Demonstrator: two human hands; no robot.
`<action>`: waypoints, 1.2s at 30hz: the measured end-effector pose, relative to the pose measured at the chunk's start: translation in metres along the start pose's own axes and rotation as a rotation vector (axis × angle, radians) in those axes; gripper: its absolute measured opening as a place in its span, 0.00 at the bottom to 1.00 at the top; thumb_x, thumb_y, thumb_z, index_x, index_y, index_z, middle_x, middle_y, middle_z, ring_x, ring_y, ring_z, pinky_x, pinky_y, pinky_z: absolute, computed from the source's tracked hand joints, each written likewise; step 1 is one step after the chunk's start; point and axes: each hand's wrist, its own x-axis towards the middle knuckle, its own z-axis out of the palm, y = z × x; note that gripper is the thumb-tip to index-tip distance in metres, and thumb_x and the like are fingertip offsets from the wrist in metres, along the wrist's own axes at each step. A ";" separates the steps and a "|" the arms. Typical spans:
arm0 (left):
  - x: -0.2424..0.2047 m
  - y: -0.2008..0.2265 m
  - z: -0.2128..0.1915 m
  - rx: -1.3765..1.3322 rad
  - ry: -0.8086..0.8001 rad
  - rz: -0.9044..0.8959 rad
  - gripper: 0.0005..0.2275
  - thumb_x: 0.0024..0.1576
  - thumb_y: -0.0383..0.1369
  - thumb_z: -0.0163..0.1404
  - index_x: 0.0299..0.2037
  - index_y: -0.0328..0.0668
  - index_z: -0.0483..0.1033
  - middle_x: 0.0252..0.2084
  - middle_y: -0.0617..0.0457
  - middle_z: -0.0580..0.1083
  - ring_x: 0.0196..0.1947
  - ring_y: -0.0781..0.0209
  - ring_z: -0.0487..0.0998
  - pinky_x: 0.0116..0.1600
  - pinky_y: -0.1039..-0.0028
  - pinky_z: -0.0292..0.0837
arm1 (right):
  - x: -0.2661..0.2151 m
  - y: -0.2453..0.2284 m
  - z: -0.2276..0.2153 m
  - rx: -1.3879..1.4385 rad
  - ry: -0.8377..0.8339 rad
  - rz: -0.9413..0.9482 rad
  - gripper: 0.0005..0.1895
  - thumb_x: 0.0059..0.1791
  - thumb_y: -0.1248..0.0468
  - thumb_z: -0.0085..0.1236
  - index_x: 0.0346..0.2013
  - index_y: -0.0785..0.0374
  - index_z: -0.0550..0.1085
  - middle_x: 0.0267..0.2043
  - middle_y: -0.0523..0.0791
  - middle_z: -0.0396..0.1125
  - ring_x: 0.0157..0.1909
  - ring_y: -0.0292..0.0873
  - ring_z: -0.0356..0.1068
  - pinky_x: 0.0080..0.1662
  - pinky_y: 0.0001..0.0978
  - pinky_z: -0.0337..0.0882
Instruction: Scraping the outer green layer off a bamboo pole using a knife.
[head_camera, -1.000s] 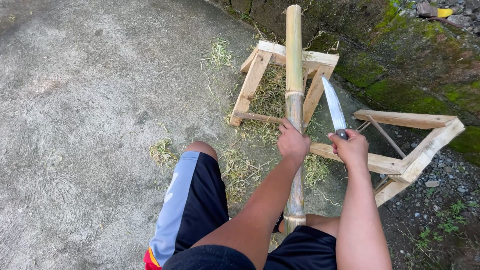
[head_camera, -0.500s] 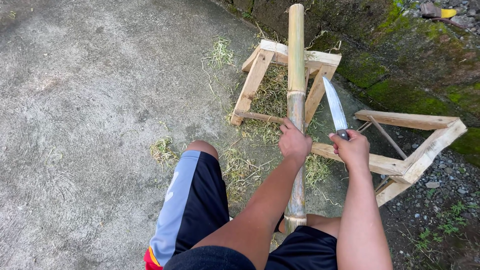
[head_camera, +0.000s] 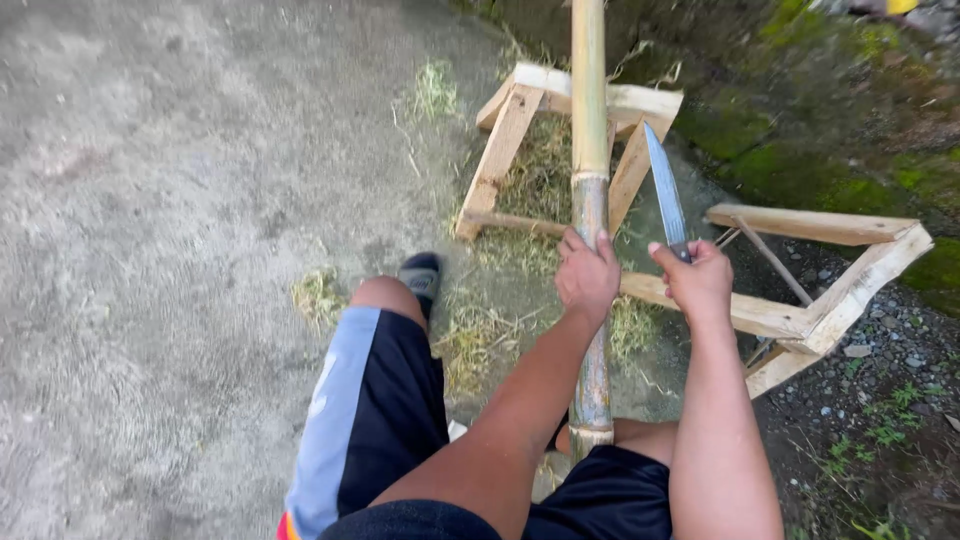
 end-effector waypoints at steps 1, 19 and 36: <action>0.005 -0.008 0.008 -0.003 -0.006 -0.012 0.33 0.67 0.53 0.39 0.70 0.30 0.51 0.54 0.32 0.67 0.40 0.41 0.82 0.43 0.56 0.78 | -0.001 0.000 0.003 -0.011 -0.006 0.007 0.18 0.45 0.57 0.72 0.31 0.66 0.72 0.21 0.42 0.67 0.19 0.32 0.64 0.22 0.27 0.64; 0.108 0.013 0.006 -0.624 -0.229 -0.068 0.33 0.37 0.38 0.67 0.53 0.32 0.71 0.45 0.40 0.79 0.43 0.47 0.83 0.53 0.63 0.77 | 0.062 -0.074 0.037 -0.831 -0.038 -0.261 0.39 0.47 0.29 0.54 0.36 0.66 0.80 0.32 0.59 0.74 0.39 0.61 0.75 0.42 0.52 0.72; 0.139 -0.029 0.039 -0.889 -0.430 0.135 0.35 0.38 0.43 0.66 0.53 0.29 0.67 0.43 0.37 0.79 0.40 0.42 0.83 0.47 0.55 0.81 | 0.104 -0.084 0.055 -1.360 -0.201 -0.403 0.47 0.50 0.21 0.36 0.26 0.60 0.81 0.27 0.57 0.73 0.36 0.59 0.76 0.40 0.51 0.73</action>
